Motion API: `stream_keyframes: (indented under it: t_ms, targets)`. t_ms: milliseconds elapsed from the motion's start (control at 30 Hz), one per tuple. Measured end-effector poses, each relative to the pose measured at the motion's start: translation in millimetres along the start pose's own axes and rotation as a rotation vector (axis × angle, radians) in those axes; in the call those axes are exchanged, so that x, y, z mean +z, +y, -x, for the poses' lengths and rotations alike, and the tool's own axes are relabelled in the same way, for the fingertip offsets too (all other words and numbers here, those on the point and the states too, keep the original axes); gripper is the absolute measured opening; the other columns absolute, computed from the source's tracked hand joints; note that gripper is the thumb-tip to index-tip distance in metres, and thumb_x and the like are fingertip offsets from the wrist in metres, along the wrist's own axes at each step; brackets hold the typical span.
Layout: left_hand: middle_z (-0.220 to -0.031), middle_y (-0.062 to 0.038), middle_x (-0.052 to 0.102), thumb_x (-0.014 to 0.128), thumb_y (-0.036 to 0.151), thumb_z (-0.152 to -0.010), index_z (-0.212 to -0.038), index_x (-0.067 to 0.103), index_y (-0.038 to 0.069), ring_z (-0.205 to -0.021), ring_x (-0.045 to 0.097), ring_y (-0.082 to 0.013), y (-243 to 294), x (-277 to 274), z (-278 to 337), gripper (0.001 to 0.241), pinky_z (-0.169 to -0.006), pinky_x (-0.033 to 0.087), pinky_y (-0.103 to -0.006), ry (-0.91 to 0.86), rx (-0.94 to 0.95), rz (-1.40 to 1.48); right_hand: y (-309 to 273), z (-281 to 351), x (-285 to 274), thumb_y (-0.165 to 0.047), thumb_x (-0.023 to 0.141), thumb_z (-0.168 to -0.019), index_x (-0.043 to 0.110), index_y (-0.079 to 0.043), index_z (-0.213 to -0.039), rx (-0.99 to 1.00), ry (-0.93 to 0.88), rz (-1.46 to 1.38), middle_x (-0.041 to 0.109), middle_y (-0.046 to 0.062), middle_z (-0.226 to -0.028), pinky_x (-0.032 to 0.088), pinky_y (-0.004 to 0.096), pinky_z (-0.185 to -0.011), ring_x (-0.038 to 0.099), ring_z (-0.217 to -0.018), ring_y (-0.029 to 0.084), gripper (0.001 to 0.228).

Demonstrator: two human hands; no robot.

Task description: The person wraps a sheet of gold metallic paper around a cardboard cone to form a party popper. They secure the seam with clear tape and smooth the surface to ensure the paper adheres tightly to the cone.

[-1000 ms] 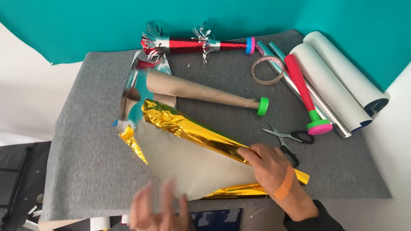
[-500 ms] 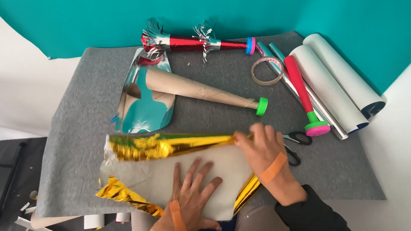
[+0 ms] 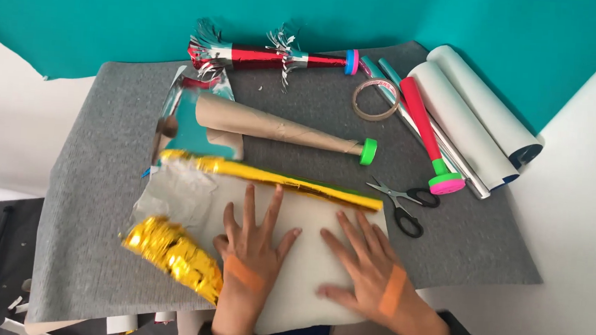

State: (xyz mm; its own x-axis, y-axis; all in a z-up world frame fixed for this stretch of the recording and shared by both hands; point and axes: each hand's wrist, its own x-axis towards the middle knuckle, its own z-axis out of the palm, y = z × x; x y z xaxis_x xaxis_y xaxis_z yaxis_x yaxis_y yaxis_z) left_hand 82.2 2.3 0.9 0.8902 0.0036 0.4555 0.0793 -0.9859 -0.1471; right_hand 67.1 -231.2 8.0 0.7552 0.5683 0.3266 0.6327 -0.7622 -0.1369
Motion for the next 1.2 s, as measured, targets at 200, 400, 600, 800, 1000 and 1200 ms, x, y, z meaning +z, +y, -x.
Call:
stream_keyframes:
  t_ms: [200, 400, 600, 800, 1000, 1200]
  targets:
    - [-0.152, -0.003, 0.049, 0.046, 0.096, -0.081, -0.156, 0.037, 0.05, -0.118, 0.058, -0.0335, -4, 33, -9, 0.088, -0.055, 0.05, -0.0456, 0.121, -0.009, -0.071, 17, 32, -4, -0.09, 0.034, -0.086, 0.037, -0.029, -0.16, -0.134, -0.023, 0.128, 0.028, 0.011, -0.169, 0.033, 0.055, -0.116, 0.042, -0.143, 0.038, 0.096]
    - [-0.169, -0.002, 0.03, 0.034, 0.105, -0.071, -0.164, 0.021, 0.043, -0.152, 0.033, -0.0409, 2, 21, -14, 0.112, -0.096, 0.037, -0.084, 0.041, -0.012, 0.008, 48, 1, 10, -0.066, 0.05, -0.095, 0.044, -0.03, -0.153, 0.008, -0.12, 0.084, 0.041, 0.006, -0.161, 0.051, 0.054, -0.093, 0.055, -0.123, 0.048, 0.069]
    - [-0.173, -0.012, 0.005, 0.037, 0.086, -0.086, -0.165, 0.004, 0.043, -0.158, -0.003, -0.042, -14, -22, -30, 0.095, -0.107, 0.0, -0.0855, -0.724, 0.013, 0.308, 69, -49, 31, -0.063, 0.044, -0.099, 0.031, -0.035, -0.161, 0.201, -0.2, 0.204, 0.036, 0.008, -0.16, 0.051, 0.055, -0.096, 0.046, -0.137, 0.035, 0.07]
    - [-0.171, -0.004, 0.03, 0.05, 0.095, -0.073, -0.161, 0.035, 0.032, -0.158, 0.024, -0.0359, -66, 19, 34, 0.109, -0.109, 0.027, -0.0788, 0.031, 0.046, 0.111, 81, -51, 64, -0.072, 0.046, -0.092, 0.033, -0.038, -0.161, 0.148, 0.014, 0.184, 0.024, 0.011, -0.171, 0.039, 0.065, -0.103, 0.041, -0.146, 0.034, 0.078]
    - [-0.166, -0.007, 0.043, 0.038, 0.087, -0.08, -0.156, 0.047, 0.029, -0.152, 0.042, -0.0364, -132, 3, 83, 0.096, -0.118, 0.033, -0.0594, 0.077, 0.02, 0.02, 71, -55, 50, -0.081, 0.048, -0.084, 0.031, -0.04, -0.16, 0.173, -0.033, 0.115, 0.019, 0.013, -0.172, 0.034, 0.07, -0.106, 0.037, -0.148, 0.038, 0.088]
    - [-0.163, -0.021, 0.046, 0.033, 0.103, -0.065, -0.155, 0.05, 0.023, -0.152, 0.042, -0.0461, -153, 10, 112, 0.121, -0.122, 0.027, -0.0617, 0.146, -0.004, 0.065, 63, -65, 36, -0.092, 0.045, -0.074, 0.022, -0.039, -0.163, 0.33, -0.19, 0.114, 0.005, 0.019, -0.172, 0.025, 0.065, -0.113, 0.015, -0.152, 0.052, 0.106]
